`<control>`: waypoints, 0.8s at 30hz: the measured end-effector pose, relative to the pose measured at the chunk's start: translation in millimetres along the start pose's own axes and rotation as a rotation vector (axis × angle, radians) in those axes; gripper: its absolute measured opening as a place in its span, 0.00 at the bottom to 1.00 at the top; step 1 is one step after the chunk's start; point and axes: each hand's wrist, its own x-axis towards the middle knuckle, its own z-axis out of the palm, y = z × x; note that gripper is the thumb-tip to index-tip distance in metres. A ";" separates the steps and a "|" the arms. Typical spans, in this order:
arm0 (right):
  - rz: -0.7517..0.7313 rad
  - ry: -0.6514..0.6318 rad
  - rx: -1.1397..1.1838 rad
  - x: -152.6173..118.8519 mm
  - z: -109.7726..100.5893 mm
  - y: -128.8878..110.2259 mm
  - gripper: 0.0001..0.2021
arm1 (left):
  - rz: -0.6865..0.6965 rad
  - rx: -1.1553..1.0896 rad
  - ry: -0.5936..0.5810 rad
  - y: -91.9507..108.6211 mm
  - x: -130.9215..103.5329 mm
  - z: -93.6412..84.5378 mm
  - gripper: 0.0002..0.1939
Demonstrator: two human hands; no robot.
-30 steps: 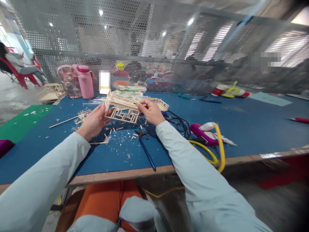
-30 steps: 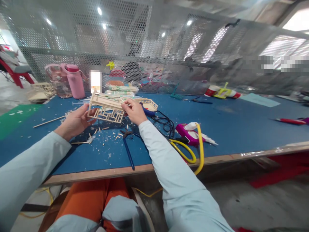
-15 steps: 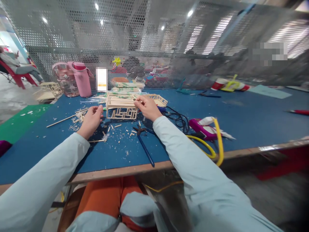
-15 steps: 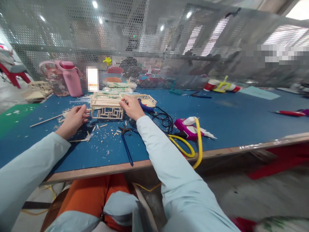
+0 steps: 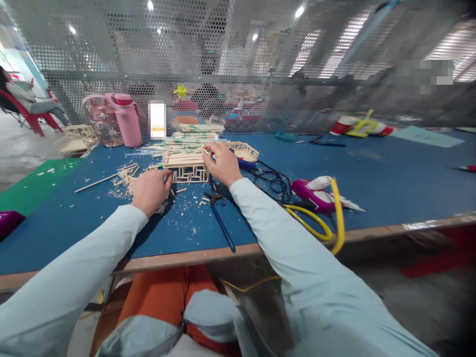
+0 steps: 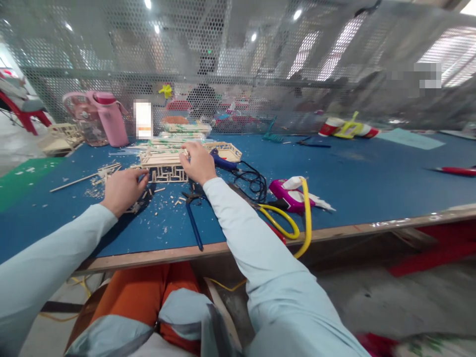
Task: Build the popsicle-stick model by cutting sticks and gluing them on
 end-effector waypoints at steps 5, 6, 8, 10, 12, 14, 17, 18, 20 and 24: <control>0.030 0.017 -0.036 -5.4 3.7 -7.2 0.13 | 0.039 0.064 0.015 -1.1 3.9 3.7 0.20; 0.034 0.016 -0.041 -6.0 4.2 -7.7 0.13 | 0.039 0.075 0.006 -1.7 4.5 4.5 0.21; 0.037 0.010 -0.050 -6.7 4.8 -8.2 0.13 | 0.039 0.096 -0.009 -2.0 5.5 5.5 0.22; 0.034 0.007 -0.054 -6.7 5.2 -8.2 0.13 | 0.045 0.109 -0.016 -1.5 6.2 5.8 0.22; 0.031 0.008 -0.052 -6.6 5.4 -8.0 0.13 | 0.050 0.121 -0.019 -0.4 6.5 5.8 0.22; 0.027 0.009 -0.046 -6.5 5.6 -7.7 0.13 | 0.053 0.132 -0.021 0.6 6.7 5.7 0.22; 0.023 0.008 -0.040 -6.7 5.5 -7.6 0.13 | 0.059 0.135 -0.028 1.2 7.1 5.5 0.21; 0.023 0.005 -0.039 -6.7 5.4 -7.7 0.13 | 0.059 0.133 -0.032 1.2 7.3 5.5 0.21; 0.027 -0.001 -0.038 -6.8 5.2 -7.9 0.14 | 0.055 0.129 -0.039 0.9 7.8 5.4 0.21; 0.030 -0.010 -0.041 -6.7 5.1 -7.9 0.14 | 0.047 0.129 -0.057 -0.3 8.6 5.6 0.20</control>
